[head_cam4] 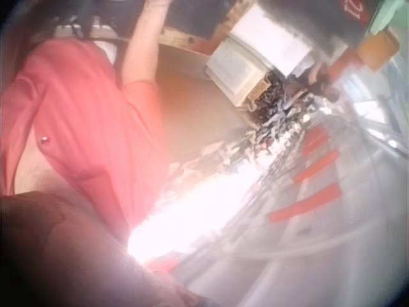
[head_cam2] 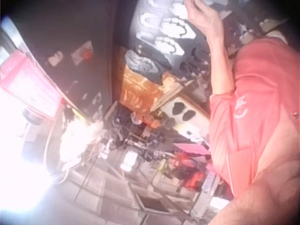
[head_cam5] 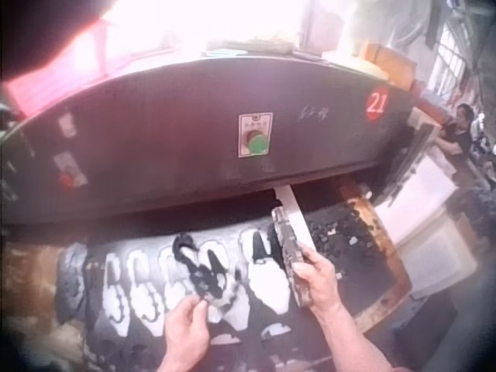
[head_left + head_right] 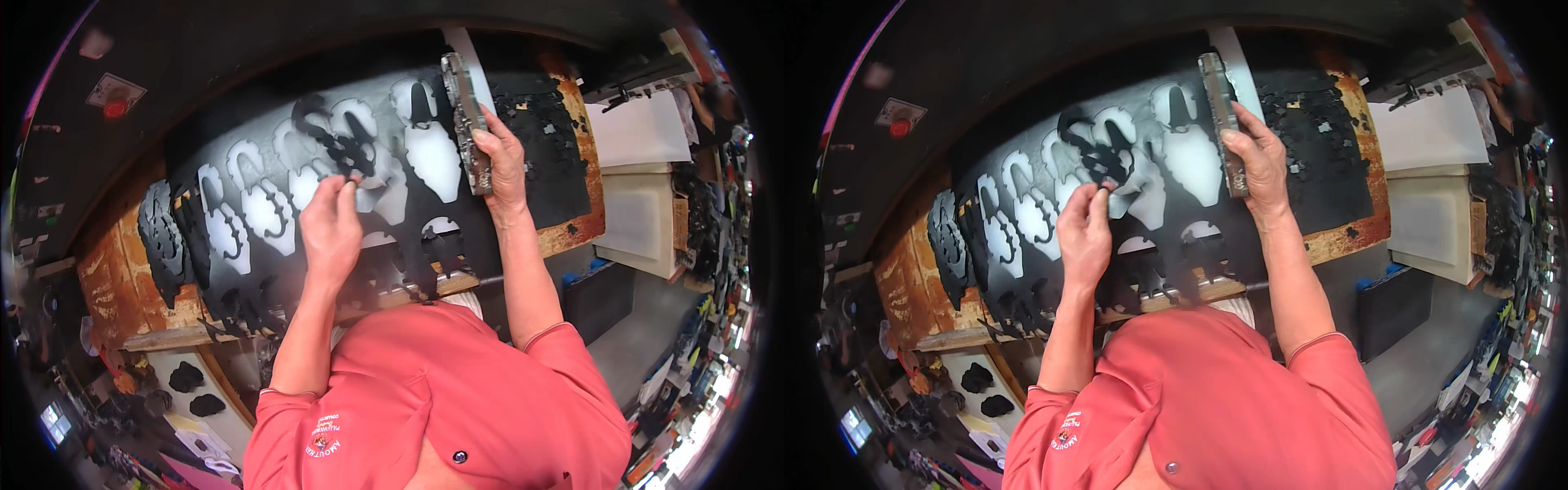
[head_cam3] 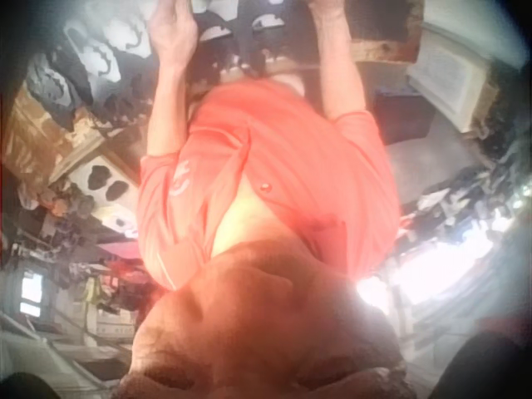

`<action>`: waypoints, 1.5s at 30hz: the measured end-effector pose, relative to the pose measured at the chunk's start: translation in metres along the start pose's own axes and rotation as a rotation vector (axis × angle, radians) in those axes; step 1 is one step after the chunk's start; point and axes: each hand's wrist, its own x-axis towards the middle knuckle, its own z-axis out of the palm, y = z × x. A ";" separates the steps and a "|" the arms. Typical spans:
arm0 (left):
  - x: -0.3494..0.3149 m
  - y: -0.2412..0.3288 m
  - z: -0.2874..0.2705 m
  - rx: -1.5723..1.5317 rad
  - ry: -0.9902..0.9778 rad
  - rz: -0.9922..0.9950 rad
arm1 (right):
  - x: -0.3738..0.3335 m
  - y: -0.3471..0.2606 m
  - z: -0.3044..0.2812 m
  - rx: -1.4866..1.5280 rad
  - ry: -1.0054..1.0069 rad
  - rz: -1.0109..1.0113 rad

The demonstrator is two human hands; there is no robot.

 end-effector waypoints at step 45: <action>0.065 -0.123 -0.300 1.293 0.707 0.026 | 0.004 0.009 -0.011 -0.220 -0.059 -0.117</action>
